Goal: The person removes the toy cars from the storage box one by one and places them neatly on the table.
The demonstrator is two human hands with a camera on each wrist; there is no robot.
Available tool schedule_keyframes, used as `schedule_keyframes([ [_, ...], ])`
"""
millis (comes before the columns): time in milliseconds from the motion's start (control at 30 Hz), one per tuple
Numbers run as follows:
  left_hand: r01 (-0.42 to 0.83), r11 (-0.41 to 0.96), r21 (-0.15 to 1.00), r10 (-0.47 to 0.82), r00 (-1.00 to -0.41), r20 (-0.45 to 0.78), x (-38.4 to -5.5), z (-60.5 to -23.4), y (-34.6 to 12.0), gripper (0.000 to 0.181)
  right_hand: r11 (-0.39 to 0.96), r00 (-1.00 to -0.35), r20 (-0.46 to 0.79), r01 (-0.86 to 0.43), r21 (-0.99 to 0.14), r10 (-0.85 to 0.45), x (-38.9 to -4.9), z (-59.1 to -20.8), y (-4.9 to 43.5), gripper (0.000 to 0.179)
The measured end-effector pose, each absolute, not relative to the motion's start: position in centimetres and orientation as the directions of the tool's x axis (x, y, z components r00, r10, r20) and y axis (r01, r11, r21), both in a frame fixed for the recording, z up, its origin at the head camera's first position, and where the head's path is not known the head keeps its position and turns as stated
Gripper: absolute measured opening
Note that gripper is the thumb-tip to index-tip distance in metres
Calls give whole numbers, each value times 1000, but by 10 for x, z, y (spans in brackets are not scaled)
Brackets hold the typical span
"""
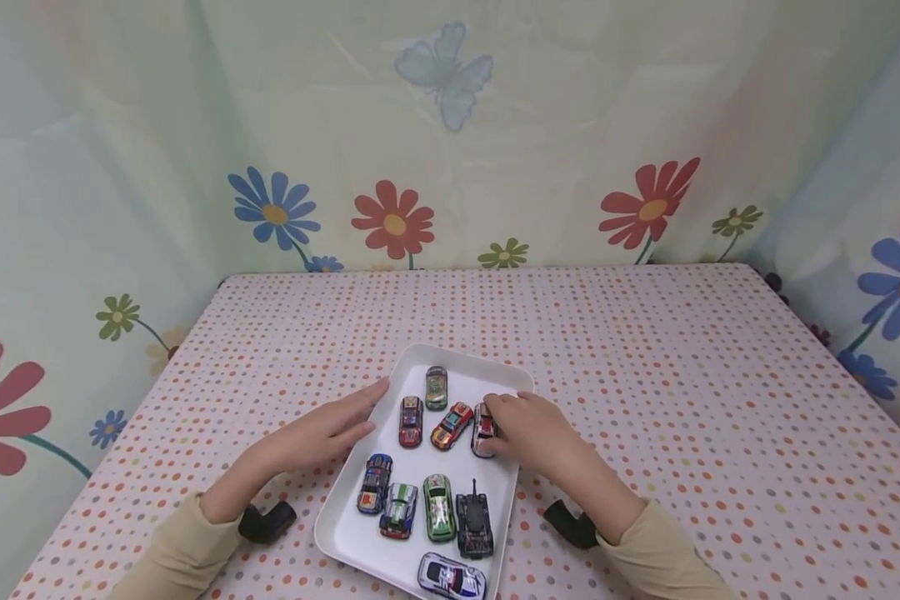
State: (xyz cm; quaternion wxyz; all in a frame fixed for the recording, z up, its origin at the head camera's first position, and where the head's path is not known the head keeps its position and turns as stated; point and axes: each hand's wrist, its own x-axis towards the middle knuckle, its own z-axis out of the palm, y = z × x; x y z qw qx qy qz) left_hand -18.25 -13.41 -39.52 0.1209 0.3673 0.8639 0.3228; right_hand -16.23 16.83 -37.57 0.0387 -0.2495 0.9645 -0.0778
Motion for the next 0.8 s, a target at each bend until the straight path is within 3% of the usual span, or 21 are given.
schedule_keyframes([
  [233,544,497,676,738,-675,1,-179,-387,-137,59,857,-883,-11,-452,-248,-469,-165,-377,169,53],
  [800,470,383,795,758,-652,20,-178,-387,-136,63,660,-852,2,-407,-632,-524,-170,-368,179,31],
])
